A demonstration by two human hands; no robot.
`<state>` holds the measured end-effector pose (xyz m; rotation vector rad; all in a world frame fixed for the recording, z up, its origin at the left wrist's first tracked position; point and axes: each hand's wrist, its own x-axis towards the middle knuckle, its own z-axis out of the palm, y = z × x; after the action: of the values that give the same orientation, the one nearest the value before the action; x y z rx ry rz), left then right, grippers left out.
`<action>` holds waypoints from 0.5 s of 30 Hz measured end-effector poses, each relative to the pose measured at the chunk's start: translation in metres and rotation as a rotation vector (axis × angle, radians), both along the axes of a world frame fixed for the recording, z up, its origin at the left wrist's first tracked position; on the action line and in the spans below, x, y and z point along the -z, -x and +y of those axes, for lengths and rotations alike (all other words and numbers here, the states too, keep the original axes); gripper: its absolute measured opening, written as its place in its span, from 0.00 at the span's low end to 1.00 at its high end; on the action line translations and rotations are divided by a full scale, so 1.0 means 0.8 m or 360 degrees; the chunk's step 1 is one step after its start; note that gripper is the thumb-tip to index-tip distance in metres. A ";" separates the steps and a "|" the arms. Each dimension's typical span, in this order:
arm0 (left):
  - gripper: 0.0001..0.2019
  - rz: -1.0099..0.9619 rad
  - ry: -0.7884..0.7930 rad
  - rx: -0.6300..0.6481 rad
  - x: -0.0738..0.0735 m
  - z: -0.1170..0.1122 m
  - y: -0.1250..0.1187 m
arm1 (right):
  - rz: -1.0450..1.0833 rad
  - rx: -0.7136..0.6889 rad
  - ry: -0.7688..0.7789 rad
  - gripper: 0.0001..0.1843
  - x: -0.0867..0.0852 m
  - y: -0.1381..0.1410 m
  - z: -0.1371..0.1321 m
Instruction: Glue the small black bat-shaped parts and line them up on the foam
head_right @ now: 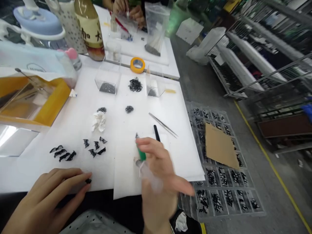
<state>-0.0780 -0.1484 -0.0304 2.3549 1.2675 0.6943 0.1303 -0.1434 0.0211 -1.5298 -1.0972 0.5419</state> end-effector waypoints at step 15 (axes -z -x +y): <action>0.09 -0.0873 0.1098 -0.0422 -0.034 -0.002 -0.009 | -0.1361 -0.0504 0.0849 0.16 0.008 -0.040 -0.016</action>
<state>-0.0709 -0.1499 -0.0030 1.3446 1.2938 0.7543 0.1621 -0.1566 0.0148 -2.1541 -1.9852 0.4054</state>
